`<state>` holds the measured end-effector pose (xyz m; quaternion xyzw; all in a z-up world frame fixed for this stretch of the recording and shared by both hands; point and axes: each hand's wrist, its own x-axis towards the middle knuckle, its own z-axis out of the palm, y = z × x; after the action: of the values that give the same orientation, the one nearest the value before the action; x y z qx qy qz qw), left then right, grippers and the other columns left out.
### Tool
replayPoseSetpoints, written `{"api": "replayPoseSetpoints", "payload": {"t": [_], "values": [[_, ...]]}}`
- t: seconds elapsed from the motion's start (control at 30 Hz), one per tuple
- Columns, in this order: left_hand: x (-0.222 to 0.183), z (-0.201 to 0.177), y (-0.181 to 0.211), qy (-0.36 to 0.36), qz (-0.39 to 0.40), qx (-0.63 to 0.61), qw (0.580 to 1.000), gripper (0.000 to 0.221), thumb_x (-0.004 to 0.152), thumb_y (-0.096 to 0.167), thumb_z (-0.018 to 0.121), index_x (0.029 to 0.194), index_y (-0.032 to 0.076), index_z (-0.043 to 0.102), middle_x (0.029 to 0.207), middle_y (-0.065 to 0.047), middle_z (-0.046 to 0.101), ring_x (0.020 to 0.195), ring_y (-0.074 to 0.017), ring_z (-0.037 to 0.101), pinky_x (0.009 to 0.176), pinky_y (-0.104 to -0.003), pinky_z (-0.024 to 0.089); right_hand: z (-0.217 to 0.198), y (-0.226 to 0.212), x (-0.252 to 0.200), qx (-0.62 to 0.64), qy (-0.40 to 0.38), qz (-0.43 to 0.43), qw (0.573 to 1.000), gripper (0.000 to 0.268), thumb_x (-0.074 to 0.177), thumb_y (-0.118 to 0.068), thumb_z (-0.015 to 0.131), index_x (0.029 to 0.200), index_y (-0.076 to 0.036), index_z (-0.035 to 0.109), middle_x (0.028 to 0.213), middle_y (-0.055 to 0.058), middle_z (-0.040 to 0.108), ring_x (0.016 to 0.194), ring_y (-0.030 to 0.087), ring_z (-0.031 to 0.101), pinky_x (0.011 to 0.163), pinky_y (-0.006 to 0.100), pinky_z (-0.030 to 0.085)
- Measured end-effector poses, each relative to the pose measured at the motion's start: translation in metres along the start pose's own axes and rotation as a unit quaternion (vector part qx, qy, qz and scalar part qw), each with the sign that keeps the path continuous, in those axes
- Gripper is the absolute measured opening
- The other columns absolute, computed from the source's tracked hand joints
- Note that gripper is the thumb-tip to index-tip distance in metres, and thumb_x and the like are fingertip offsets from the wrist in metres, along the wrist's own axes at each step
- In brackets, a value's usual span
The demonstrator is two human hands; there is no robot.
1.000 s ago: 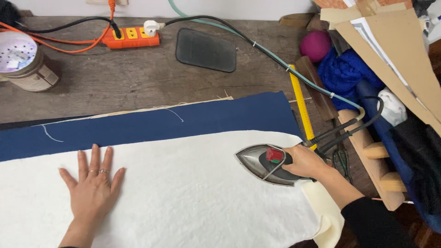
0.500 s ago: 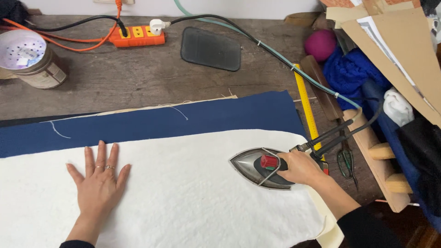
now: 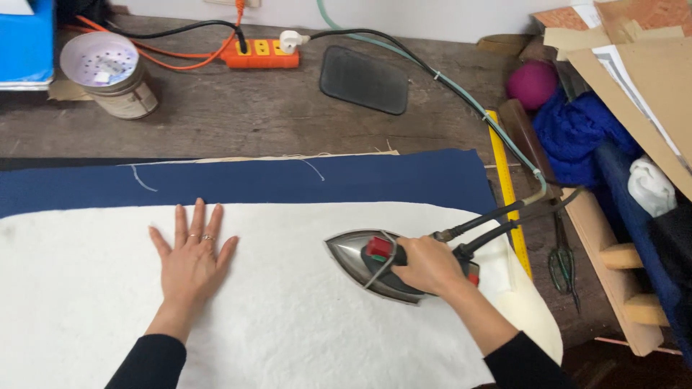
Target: Ironing a piece of white fabric on a workbench to remove wrinkles
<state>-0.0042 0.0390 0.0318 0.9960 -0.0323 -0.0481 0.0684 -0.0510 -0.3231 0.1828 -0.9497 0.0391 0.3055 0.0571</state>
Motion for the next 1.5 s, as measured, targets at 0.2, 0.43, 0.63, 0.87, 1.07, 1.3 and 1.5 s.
{"api": "replayPoseSetpoints", "payload": {"t": [0.2,0.43,0.63,0.87,1.07,1.3,1.5], "values": [[-0.002,-0.002,-0.005,0.005,0.009,-0.018,1.0,0.064,0.095,0.063,0.025,0.152,0.035,0.023,0.162,0.005,0.016,0.15,-0.0259,0.008,0.113,-0.068,0.005,0.002,-0.071,0.012,0.019,0.023,-0.051,0.998,0.033,0.076,-0.031,0.066,0.097,-0.006,0.069,0.089,0.018,0.071,0.095,0.039,0.068,0.083,0.048,0.053],[-0.044,0.013,-0.051,0.079,0.035,-0.04,0.995,0.057,0.095,0.046,0.04,0.15,0.029,0.032,0.16,0.003,0.025,0.148,-0.0253,0.019,0.114,-0.07,0.009,-0.007,-0.136,0.008,0.076,0.011,-0.11,0.991,0.048,0.082,-0.022,0.064,0.121,0.006,0.06,0.102,0.029,0.067,0.101,0.045,0.065,0.084,0.055,0.054],[-0.089,0.007,-0.128,0.089,-0.05,-0.02,0.995,0.064,0.094,0.056,0.028,0.152,0.03,0.024,0.161,-0.001,0.019,0.149,-0.0313,0.012,0.109,-0.073,0.002,0.009,-0.151,0.024,0.029,0.014,-0.112,0.993,0.033,0.082,-0.025,0.06,0.105,-0.002,0.058,0.09,0.019,0.066,0.088,0.039,0.062,0.075,0.05,0.05],[-0.105,-0.008,-0.156,0.069,-0.106,-0.057,0.99,0.064,0.094,0.057,0.022,0.152,0.029,0.022,0.16,-0.003,0.018,0.148,-0.0286,0.011,0.107,-0.071,-0.003,0.017,-0.18,0.031,-0.022,0.016,-0.105,0.994,0.017,0.08,-0.026,0.056,0.089,-0.013,0.061,0.078,0.007,0.067,0.078,0.032,0.061,0.07,0.043,0.046],[-0.108,-0.012,-0.155,0.095,-0.102,-0.096,0.986,0.06,0.098,0.049,0.025,0.151,0.022,0.027,0.16,-0.003,0.021,0.149,-0.0263,0.012,0.11,-0.068,-0.002,0.019,-0.233,0.033,-0.012,0.015,-0.11,0.994,0.027,0.078,-0.03,0.058,0.1,-0.015,0.064,0.097,0.012,0.069,0.093,0.036,0.063,0.079,0.048,0.049],[-0.108,-0.005,-0.157,0.129,-0.099,-0.095,0.982,0.059,0.097,0.045,0.031,0.15,0.018,0.033,0.159,-0.004,0.027,0.148,-0.0277,0.018,0.109,-0.071,0.002,0.02,-0.294,0.038,0.0,0.013,-0.111,0.994,0.026,0.082,-0.028,0.057,0.1,-0.01,0.063,0.098,0.015,0.068,0.091,0.04,0.064,0.076,0.049,0.05],[-0.108,-0.004,-0.157,0.124,-0.109,-0.113,0.98,0.059,0.099,0.042,0.026,0.151,0.014,0.029,0.159,-0.006,0.025,0.148,-0.0247,0.015,0.111,-0.067,0.001,0.024,-0.33,0.049,-0.003,0.001,-0.133,0.991,0.025,0.08,-0.023,0.055,0.098,-0.008,0.063,0.098,0.013,0.068,0.088,0.038,0.064,0.073,0.046,0.051]]}}
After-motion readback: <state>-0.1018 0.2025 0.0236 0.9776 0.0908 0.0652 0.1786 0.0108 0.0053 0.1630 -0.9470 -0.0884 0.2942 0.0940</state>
